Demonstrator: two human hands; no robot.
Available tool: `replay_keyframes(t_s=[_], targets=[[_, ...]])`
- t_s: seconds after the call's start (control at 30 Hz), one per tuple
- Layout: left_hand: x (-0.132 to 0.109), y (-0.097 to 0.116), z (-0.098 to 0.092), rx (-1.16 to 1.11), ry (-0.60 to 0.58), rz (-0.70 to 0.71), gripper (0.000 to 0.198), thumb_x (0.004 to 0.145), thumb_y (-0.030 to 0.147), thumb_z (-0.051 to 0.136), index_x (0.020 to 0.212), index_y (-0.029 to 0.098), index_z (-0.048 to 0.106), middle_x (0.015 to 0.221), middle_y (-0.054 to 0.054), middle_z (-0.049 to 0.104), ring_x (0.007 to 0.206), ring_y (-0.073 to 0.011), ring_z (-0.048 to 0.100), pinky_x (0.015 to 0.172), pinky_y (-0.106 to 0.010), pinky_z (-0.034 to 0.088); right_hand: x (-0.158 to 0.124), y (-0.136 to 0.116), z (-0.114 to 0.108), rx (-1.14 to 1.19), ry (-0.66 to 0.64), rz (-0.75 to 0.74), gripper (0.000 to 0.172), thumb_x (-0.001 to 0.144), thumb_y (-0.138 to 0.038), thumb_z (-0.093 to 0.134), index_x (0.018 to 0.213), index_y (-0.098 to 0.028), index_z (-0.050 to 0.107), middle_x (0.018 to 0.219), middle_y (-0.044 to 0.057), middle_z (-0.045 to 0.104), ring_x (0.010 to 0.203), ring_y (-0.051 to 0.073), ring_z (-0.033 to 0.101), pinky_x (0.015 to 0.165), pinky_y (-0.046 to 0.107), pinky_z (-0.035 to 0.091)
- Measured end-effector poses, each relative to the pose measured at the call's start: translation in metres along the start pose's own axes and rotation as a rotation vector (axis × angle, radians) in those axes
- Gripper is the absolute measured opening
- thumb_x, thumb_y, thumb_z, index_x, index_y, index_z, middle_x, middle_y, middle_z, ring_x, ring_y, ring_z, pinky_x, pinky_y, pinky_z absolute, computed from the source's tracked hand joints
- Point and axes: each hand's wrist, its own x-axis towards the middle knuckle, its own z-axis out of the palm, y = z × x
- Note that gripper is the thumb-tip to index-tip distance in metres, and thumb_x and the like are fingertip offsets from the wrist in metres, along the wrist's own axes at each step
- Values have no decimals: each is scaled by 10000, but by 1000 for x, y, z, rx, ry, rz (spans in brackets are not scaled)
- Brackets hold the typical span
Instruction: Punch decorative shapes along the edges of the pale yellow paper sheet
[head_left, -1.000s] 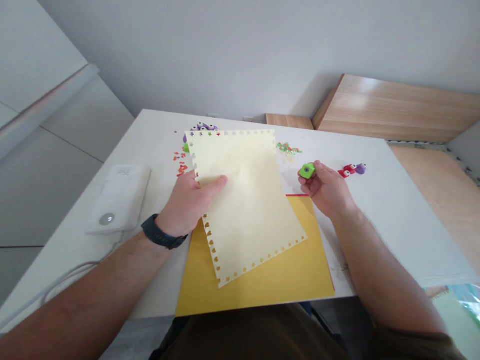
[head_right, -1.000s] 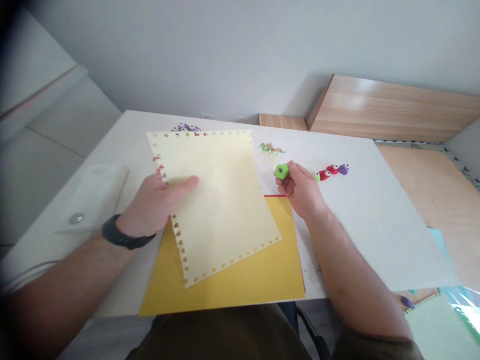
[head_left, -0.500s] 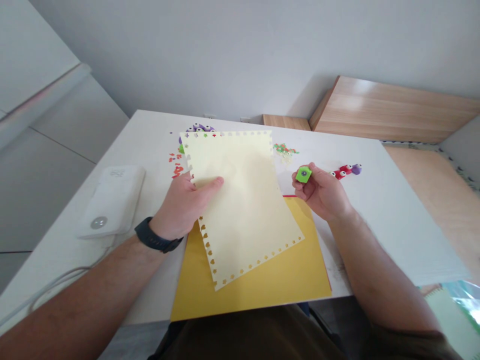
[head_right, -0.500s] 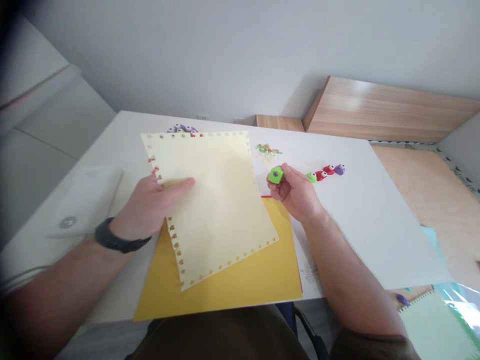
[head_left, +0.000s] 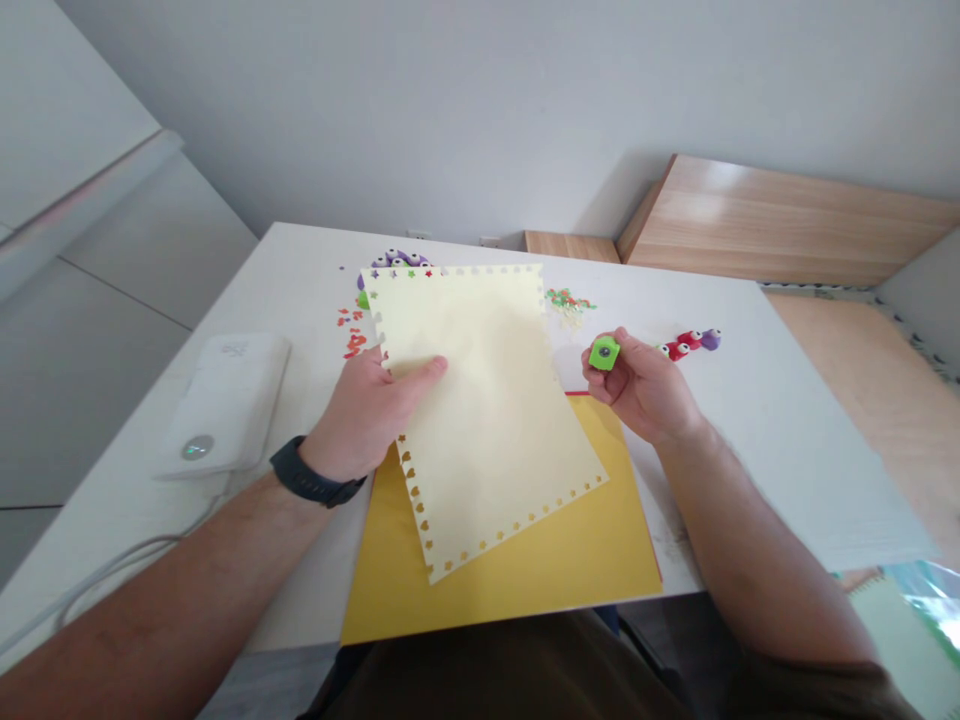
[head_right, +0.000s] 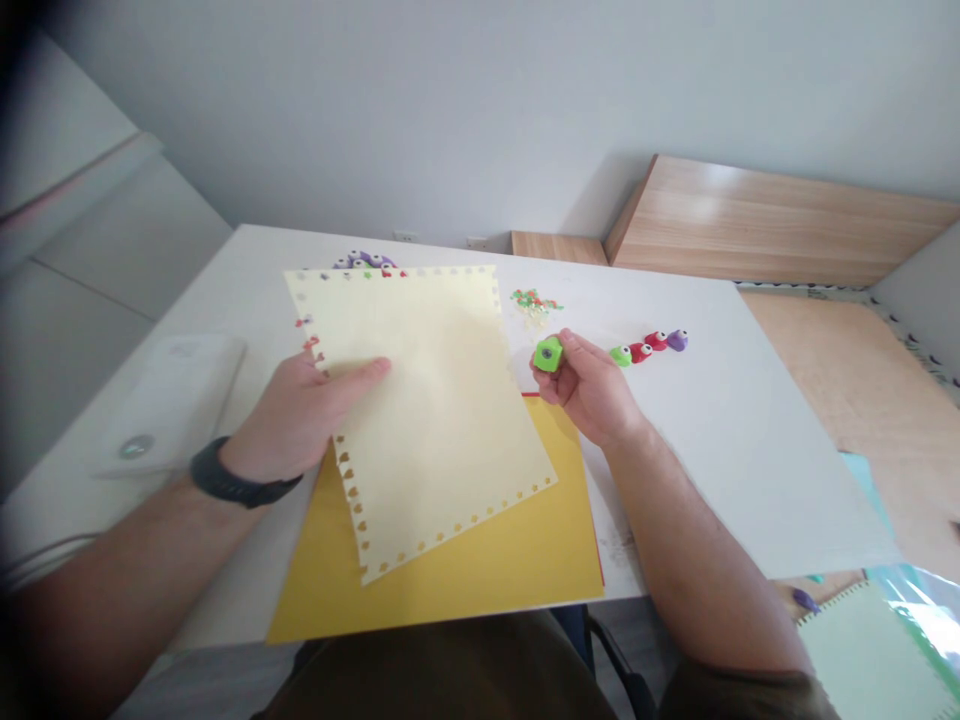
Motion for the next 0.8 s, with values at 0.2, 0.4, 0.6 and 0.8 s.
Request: replay_keyframes(t_s=[0.2,0.4,0.6,0.8], targets=[[0,1,1,-21,1,-15,453,775,316,878,1207,214,789,1216,-102,810,990,-330,800,793,-359,671,-1,0,3,25,0,-41,332,946,-565,691,856,-253,619,803,15,607,635,160,538,486,271,392],[1,-1,0,-27,-1,-18,489,781,354,894,1228,191,783,1233,-127,804,975,-323,808,800,-369,675,-3,-2,5,6,-2,-57,355,949,-569,688,827,-247,602,821,15,590,646,154,526,489,270,380],[0,1,1,-25,-10,7,463,792,370,885,1215,210,784,1234,-106,806,979,-309,804,809,-357,670,-4,-1,5,-35,4,-74,372,955,-600,678,851,-247,624,833,21,615,654,154,547,496,270,405],[0,0,1,-17,12,-1,461,775,329,882,1211,208,791,1213,-95,812,995,-324,798,786,-351,672,7,3,-23,-567,329,-440,317,925,-564,753,1000,-263,689,899,34,713,751,184,629,669,322,534]])
